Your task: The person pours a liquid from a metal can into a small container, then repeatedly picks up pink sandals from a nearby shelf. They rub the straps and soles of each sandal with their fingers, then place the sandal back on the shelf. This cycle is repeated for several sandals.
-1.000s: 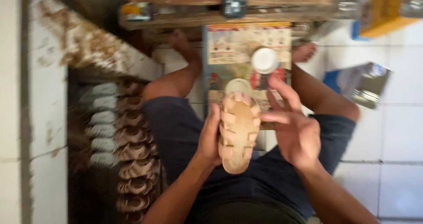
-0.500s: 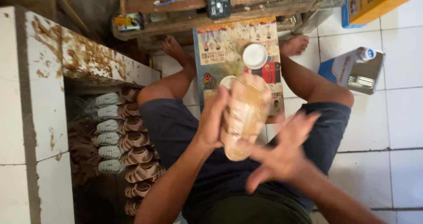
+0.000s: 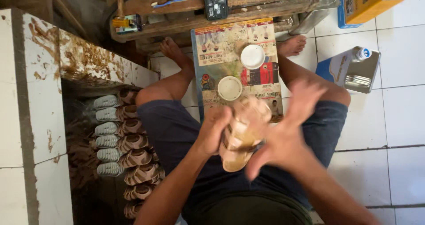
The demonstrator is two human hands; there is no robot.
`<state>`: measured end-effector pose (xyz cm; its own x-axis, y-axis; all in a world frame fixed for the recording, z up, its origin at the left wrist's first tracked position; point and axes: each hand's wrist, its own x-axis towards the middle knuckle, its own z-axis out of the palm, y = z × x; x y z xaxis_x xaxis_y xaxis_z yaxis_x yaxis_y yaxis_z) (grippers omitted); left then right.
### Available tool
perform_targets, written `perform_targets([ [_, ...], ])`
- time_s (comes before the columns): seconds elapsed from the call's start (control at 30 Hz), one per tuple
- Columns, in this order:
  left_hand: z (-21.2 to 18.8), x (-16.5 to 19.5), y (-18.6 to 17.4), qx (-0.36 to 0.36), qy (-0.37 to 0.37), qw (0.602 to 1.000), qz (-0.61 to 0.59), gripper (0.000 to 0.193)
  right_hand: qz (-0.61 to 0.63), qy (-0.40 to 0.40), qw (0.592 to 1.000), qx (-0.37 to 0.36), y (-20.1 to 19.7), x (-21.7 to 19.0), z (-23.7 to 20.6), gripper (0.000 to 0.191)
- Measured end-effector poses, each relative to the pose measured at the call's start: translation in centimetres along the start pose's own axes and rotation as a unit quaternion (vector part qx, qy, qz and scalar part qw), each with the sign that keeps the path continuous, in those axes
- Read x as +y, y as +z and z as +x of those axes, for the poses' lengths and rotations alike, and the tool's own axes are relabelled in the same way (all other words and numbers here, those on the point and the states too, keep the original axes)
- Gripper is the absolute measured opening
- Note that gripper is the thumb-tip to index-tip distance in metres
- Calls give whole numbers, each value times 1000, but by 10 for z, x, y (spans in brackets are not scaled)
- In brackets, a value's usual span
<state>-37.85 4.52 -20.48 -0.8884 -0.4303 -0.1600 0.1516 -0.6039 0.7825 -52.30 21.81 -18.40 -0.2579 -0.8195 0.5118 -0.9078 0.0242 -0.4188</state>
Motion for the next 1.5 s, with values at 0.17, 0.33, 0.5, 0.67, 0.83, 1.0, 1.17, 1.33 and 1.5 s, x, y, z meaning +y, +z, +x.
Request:
perform_targets([
  [0.17, -12, 12, -7, 69, 16, 997, -41, 52, 7, -110, 994, -13, 9, -17, 3, 114],
  [0.33, -9, 10, 14, 70, 31, 996, 39, 45, 68, 0, 997, 32, 9, -9, 0, 109],
  [0.5, -6, 24, 19, 145, 42, 988, -23, 44, 252, -26, 962, 100, 17, -22, -6, 99],
  [0.67, -11, 32, 42, 114, 40, 988, 98, 49, 262, -42, 961, 74, 14, -28, 7, 92],
  [0.83, -29, 59, 42, -34, 61, 993, 92, 67, 407, 16, 904, 128, 10, -26, 26, 70],
  [1.0, -43, 78, 48, -74, 72, 982, 156, 83, 407, -23, 908, 93, 5, -29, 32, 67],
  [1.17, -51, 84, 56, -73, 77, 964, 243, 82, 365, -13, 925, 104, 7, -37, 38, 52],
  [1.33, -45, 78, 47, -43, 277, 858, 430, 79, 492, -61, 849, 182, 11, -45, 41, 66],
  [1.5, -36, 77, 34, -57, 373, 779, 500, 68, 486, -23, 863, 137, 11, -45, 34, 59],
])
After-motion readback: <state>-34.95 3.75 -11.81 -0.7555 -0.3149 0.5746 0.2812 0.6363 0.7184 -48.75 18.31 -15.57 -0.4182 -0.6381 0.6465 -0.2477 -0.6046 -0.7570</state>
